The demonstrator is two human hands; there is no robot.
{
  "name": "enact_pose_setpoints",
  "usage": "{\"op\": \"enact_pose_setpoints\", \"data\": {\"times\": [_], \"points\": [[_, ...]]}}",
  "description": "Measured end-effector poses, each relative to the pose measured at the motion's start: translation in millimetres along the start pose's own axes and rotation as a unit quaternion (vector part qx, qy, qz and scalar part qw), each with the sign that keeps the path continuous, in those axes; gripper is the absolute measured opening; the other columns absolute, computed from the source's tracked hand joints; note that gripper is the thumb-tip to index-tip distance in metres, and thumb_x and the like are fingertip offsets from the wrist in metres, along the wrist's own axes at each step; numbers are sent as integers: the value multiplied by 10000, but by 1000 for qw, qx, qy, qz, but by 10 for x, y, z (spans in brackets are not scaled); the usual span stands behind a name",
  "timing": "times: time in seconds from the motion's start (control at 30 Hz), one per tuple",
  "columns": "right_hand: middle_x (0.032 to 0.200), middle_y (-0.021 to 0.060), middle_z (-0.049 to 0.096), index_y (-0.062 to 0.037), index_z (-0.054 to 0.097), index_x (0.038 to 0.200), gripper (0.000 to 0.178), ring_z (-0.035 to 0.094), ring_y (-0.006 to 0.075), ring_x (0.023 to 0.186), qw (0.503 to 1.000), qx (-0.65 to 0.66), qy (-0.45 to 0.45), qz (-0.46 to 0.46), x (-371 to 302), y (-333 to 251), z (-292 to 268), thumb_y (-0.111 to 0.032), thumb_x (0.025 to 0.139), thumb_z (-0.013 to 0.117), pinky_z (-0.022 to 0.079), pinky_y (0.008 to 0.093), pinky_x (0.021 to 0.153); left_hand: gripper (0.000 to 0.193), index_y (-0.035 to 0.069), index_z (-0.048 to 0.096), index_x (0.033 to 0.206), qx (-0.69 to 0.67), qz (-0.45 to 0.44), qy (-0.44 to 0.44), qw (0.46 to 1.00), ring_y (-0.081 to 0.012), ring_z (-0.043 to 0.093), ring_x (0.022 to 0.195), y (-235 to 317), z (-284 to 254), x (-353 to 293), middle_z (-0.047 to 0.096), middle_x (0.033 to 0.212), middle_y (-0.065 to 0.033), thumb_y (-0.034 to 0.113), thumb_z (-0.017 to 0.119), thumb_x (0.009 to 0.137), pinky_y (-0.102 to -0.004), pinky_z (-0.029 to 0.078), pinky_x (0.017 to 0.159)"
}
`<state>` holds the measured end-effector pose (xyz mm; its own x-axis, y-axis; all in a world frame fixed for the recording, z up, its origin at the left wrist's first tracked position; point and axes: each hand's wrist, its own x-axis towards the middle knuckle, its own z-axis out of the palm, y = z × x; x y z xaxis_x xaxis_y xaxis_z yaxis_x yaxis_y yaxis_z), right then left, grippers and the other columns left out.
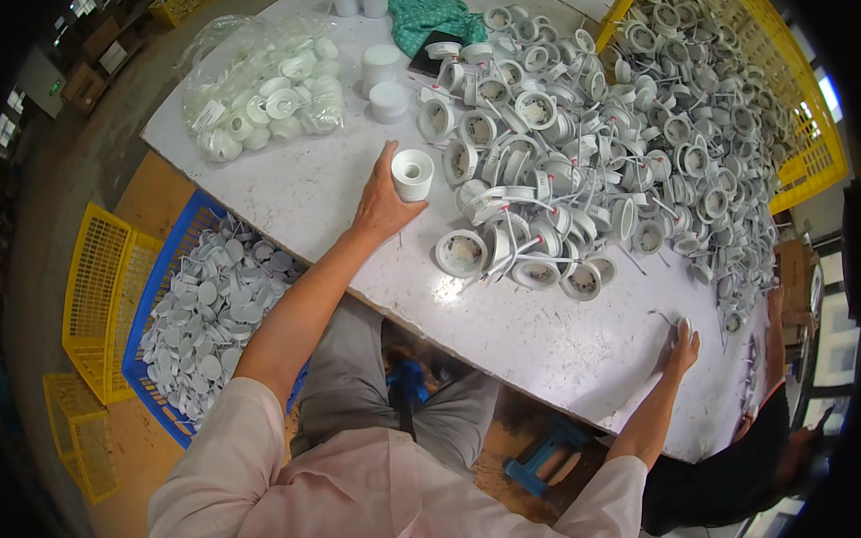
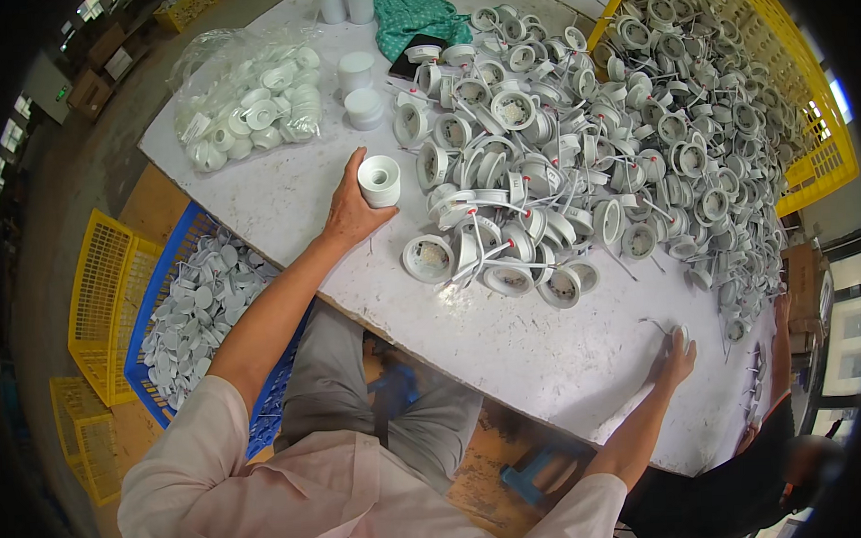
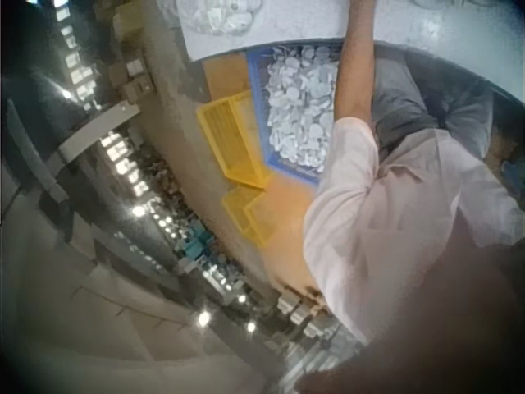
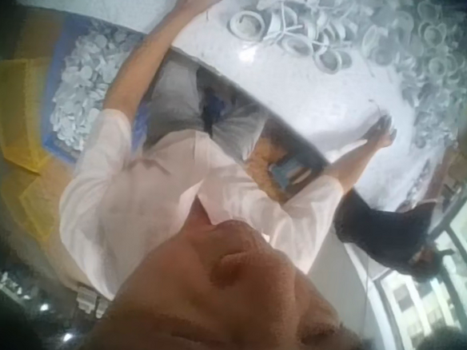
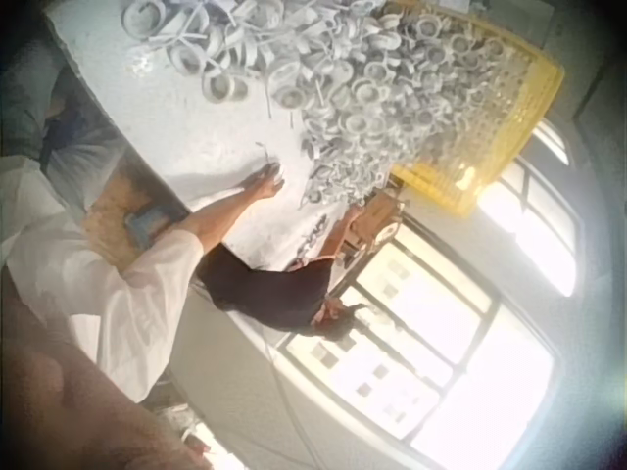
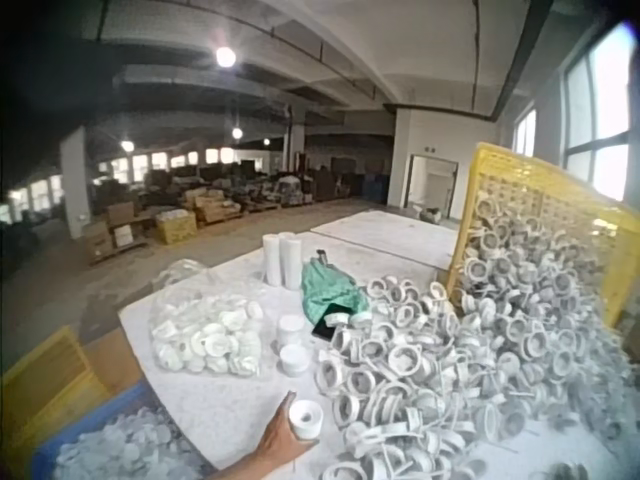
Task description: The person gathers LED light modules on the table, then repeatedly picks up an LED light unit and a plastic ring cover, presses the cover onto the light unit by hand, and arranges the assembled lights in rows on the table.
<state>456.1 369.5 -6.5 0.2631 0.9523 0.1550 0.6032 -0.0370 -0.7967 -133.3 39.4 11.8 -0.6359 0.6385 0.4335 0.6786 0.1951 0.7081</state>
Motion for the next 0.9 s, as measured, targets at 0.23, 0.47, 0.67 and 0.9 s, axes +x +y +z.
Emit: {"op": "enact_pose_setpoints", "data": {"times": [0.23,0.47,0.67,0.9], "points": [[1269,221,512,89,386,1340,842,536,290,1110,995,79,-23,60,118,-27,14,-425,757,710,427,338,943,974,60,231,1386,-14,-32,-1,999,-353,497,1180,44,-51,-29,449,1306,-210,126,797,596,-415,427,973],[1207,191,535,34,392,1364,730,561,223,943,991,106,76,34,-423,-9,-98,-324,802,691,470,323,796,913,84,293,1366,-19,-84,-29,996,-338,565,1098,146,-355,-416,550,1200,-190,132,797,606,-409,462,926],[988,96,603,-1,465,1324,546,539,161,785,978,144,147,-31,-1444,-347,-64,-212,851,636,454,271,664,855,82,361,1338,-29,-77,-31,996,-320,596,1062,333,-568,-1017,587,1152,-185,152,802,609,-396,483,898],[1031,68,599,-25,609,1091,269,592,134,815,934,188,-253,-170,-3133,-1310,443,-17,822,612,489,260,719,795,83,401,1303,-96,-29,-78,992,-327,587,1069,819,-257,-1505,588,1145,-174,134,804,620,-388,483,894]]}}
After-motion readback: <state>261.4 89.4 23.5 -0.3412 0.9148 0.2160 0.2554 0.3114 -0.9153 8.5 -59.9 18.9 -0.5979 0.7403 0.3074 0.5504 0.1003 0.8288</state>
